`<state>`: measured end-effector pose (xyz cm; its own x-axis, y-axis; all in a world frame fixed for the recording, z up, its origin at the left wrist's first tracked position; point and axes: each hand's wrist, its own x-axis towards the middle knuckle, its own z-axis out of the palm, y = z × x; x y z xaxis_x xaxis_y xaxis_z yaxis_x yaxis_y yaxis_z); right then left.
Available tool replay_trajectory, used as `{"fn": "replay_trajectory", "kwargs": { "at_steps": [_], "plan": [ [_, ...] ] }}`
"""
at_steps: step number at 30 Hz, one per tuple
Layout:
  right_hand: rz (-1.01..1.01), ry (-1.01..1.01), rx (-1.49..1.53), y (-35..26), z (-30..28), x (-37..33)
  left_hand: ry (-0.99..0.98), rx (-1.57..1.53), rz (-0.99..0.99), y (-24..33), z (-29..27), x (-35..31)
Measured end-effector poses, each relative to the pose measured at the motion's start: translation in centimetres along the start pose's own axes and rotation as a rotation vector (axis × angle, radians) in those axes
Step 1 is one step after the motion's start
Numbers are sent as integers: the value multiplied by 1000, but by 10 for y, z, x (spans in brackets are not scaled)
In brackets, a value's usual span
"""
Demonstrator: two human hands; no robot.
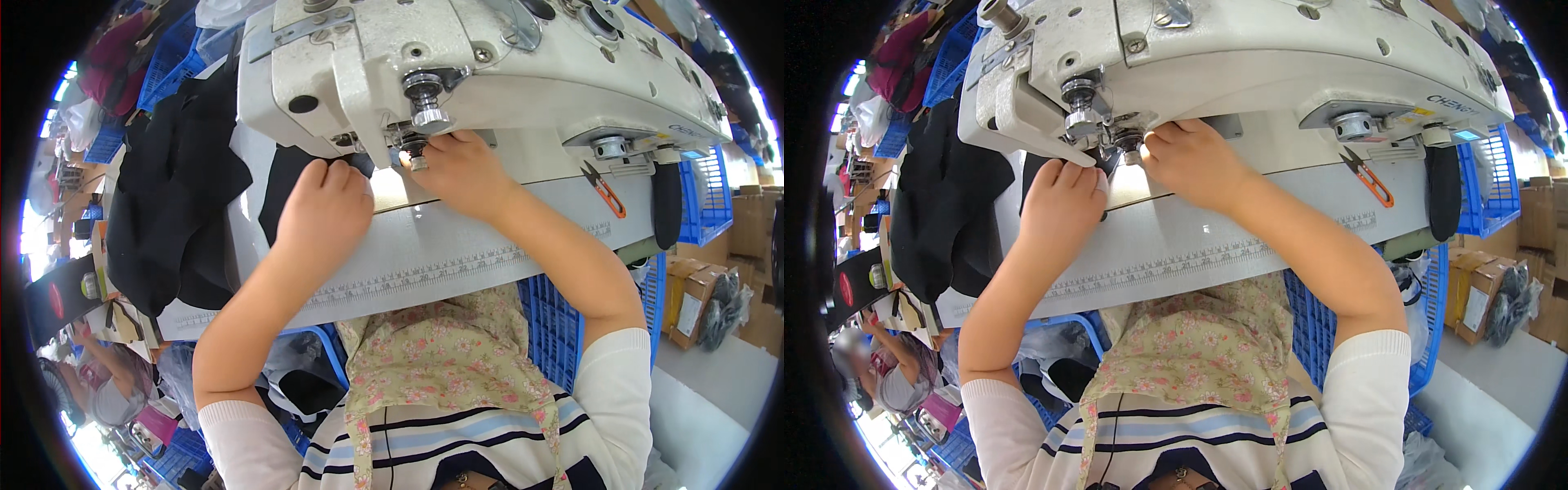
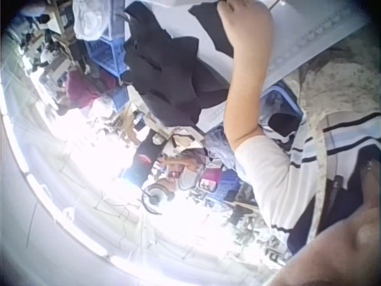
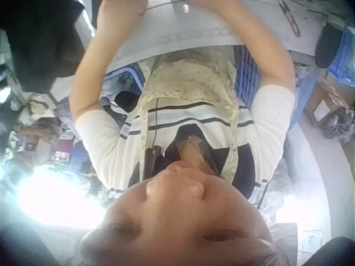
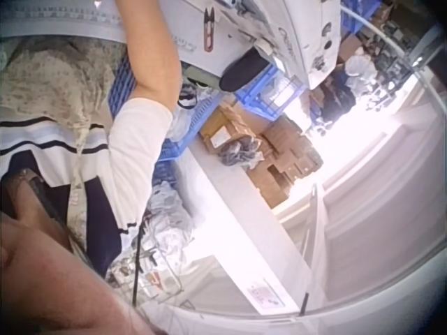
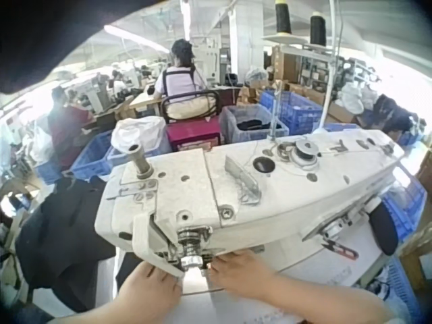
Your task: The person sews black fabric pieces using an industrial sewing machine, then trims the excess thread and edges with scissors. They repeat this process for multiple glove components, handling the fabric and tools with both hands.
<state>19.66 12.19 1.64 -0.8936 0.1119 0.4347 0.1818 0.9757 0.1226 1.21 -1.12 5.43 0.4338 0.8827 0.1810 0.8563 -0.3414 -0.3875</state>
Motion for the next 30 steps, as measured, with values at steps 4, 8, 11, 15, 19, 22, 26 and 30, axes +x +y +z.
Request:
{"fn": "replay_trajectory", "kwargs": {
  "at_steps": [4, 8, 11, 15, 19, 22, 26, 30],
  "plan": [
    [-40, 69, -58, -5, 1, 4, -173, 43, 27, 11, -7, 11],
    [-69, 66, -68, -7, 3, 6, -127, -42, 7, 13, -4, 13],
    [-68, 16, -67, -12, 4, 7, -75, -68, -10, 14, 0, 12],
    [-38, 18, -28, -23, 9, 7, -46, -126, -71, 18, 6, 10],
    [-5, 96, -55, -28, 16, 11, -18, -141, -96, 21, 19, 7],
    [24, 143, -30, -30, 19, 12, 45, -138, -96, 21, 29, 7],
    [11, 28, -66, -27, 17, 12, 95, -139, -104, 19, 35, 7],
    [-13, 37, -57, -20, 20, 9, 91, -143, -135, 19, 32, 11]
  ]
}}
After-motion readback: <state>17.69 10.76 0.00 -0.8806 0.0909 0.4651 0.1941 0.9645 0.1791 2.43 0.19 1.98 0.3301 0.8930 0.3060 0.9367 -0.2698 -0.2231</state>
